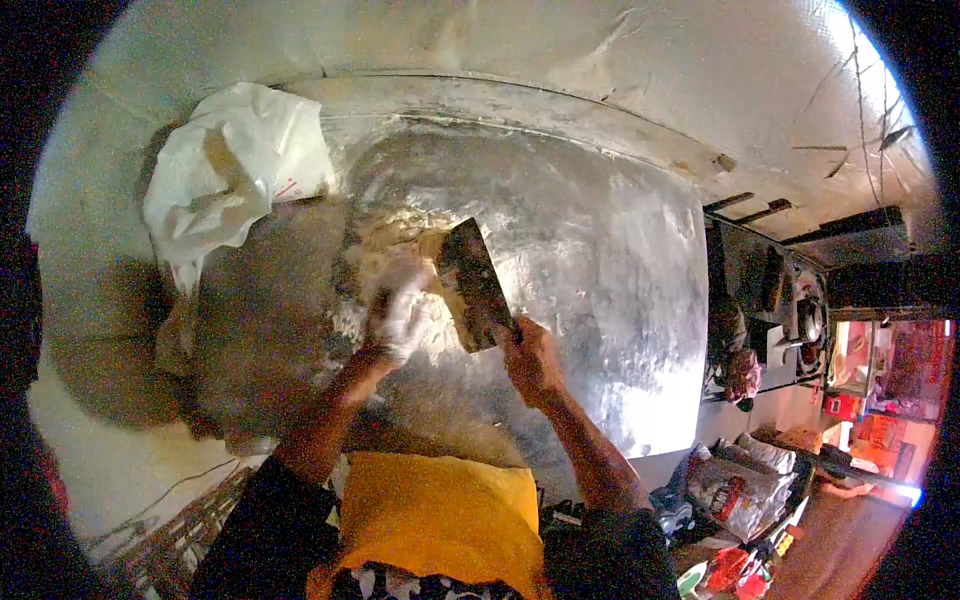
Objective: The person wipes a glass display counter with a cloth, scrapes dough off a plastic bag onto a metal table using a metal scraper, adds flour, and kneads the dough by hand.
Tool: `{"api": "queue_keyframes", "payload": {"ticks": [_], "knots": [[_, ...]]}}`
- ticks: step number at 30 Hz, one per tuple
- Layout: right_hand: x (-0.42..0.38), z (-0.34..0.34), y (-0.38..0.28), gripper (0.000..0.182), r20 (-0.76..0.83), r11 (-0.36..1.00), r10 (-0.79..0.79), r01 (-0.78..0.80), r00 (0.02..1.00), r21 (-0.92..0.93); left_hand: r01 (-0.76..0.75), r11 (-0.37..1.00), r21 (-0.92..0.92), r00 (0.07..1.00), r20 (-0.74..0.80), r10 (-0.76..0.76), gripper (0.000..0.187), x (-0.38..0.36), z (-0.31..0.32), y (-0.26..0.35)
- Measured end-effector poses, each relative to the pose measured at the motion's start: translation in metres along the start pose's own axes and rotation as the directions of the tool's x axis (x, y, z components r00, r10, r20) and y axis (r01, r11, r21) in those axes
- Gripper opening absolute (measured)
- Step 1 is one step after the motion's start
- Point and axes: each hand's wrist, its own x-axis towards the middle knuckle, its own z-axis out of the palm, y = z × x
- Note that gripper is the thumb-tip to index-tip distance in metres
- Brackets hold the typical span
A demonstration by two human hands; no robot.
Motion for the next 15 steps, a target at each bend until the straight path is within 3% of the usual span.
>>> {"api": "queue_keyframes", "payload": {"ticks": [1,2,3,4,5,6,7,8,10,11,13,15], "knots": [[-0.007,0.007,-0.003,0.024,0.009,1.000,-0.008,0.008,1.000,0.003,-0.208,0.949,0.238,0.956,0.256,0.145,0.041,0.015,-0.011,0.037],[-0.013,0.014,-0.010,0.024,0.018,0.998,0.008,-0.009,1.000,0.069,0.061,0.997,-0.045,0.969,0.242,-0.048,0.043,0.001,0.001,0.020],[-0.018,0.019,-0.019,0.025,0.022,0.991,0.021,-0.024,1.000,0.134,0.315,0.892,-0.325,0.932,0.284,-0.225,0.045,-0.011,0.014,-0.004],[-0.024,0.020,-0.031,0.025,0.026,0.971,0.081,-0.085,0.996,0.223,0.227,0.961,-0.160,0.934,0.316,-0.168,0.043,-0.009,0.004,-0.020],[-0.027,0.019,-0.025,0.025,0.018,0.970,0.083,-0.085,0.996,0.227,-0.002,0.992,0.124,0.963,0.267,-0.032,0.042,-0.012,-0.006,-0.022],[-0.030,0.015,-0.012,0.024,-0.022,0.962,0.066,-0.058,0.998,0.268,0.212,0.946,0.244,0.903,0.321,-0.286,0.041,-0.010,-0.017,-0.028],[-0.034,0.010,-0.004,0.024,-0.059,0.952,0.050,-0.030,0.997,0.304,0.400,0.837,0.373,0.783,0.336,-0.524,0.041,-0.003,-0.032,-0.027],[-0.047,0.004,-0.020,0.022,-0.108,0.947,0.135,-0.096,0.985,0.306,0.402,0.838,0.370,0.782,0.338,-0.524,0.041,-0.016,-0.048,-0.050],[-0.053,-0.010,-0.014,0.022,-0.119,0.951,0.134,-0.094,0.984,0.296,0.629,0.768,0.121,0.726,0.262,-0.635,0.039,-0.045,-0.066,-0.104],[-0.056,-0.016,-0.011,0.023,-0.135,0.951,0.138,-0.093,0.981,0.296,0.623,0.773,0.120,0.726,0.279,-0.628,0.039,-0.035,-0.070,-0.090],[-0.062,-0.015,-0.004,0.022,-0.149,0.940,0.191,-0.137,0.970,0.314,0.199,0.887,0.416,0.893,0.296,-0.339,0.038,-0.006,-0.094,-0.033],[-0.060,-0.012,0.006,0.023,-0.080,0.957,0.178,-0.153,0.981,0.246,0.181,0.863,0.472,0.896,0.281,-0.342,0.037,0.010,-0.107,-0.018]]}}
